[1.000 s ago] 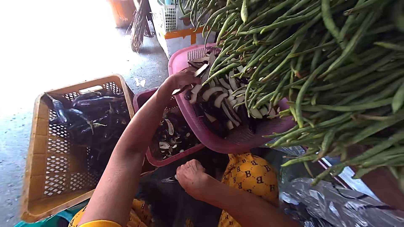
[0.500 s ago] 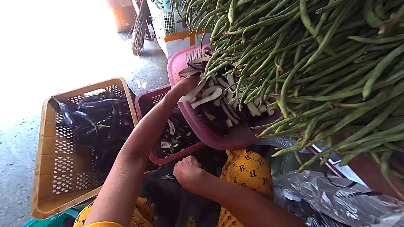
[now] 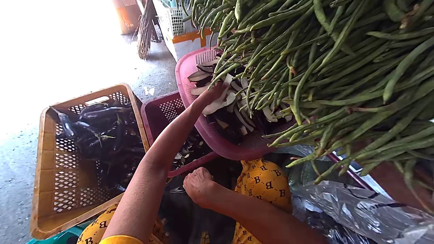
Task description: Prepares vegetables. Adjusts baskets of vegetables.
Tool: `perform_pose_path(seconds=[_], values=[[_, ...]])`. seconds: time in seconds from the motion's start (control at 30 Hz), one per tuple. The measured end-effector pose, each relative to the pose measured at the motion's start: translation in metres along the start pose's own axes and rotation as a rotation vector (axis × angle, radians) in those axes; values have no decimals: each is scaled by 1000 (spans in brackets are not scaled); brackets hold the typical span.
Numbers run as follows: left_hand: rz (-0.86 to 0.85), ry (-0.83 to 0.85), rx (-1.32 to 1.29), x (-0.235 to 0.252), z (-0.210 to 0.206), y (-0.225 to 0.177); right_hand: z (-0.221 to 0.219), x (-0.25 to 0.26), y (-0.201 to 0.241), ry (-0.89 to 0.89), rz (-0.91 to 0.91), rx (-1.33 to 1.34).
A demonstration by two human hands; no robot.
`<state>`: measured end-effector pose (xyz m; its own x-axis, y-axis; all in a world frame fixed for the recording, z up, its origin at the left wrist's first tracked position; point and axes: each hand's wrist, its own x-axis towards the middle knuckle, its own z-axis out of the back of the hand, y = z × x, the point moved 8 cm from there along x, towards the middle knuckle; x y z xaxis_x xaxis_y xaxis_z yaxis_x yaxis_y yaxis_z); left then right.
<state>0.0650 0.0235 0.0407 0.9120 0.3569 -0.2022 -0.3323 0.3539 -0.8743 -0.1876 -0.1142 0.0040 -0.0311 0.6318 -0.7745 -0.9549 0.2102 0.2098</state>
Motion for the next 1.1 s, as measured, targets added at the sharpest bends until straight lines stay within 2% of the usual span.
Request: perform_pose_path(seconds=[0.2,0.3,0.4,0.5,0.73,0.83,0.93,1.1], values=[[-13,69,495,17,-10,25,1,-2,-1,-18,16,-5],[156,38,624,3,-1,33,1,-4,-2,-28,26,-1],[258,109,743,-1,-2,42,0,-4,0,-40,39,-17],[214,153,773,-8,-8,40,1,-4,1,-56,52,-45],[33,79,639,-19,0,24,1,-2,0,-41,42,-42],[-36,18,543,-17,9,30,1,0,-1,-47,42,-45],[-27,27,410,-21,11,37,1,1,-1,-48,34,-48],[-10,34,514,-31,6,44,1,3,5,-50,52,-67]])
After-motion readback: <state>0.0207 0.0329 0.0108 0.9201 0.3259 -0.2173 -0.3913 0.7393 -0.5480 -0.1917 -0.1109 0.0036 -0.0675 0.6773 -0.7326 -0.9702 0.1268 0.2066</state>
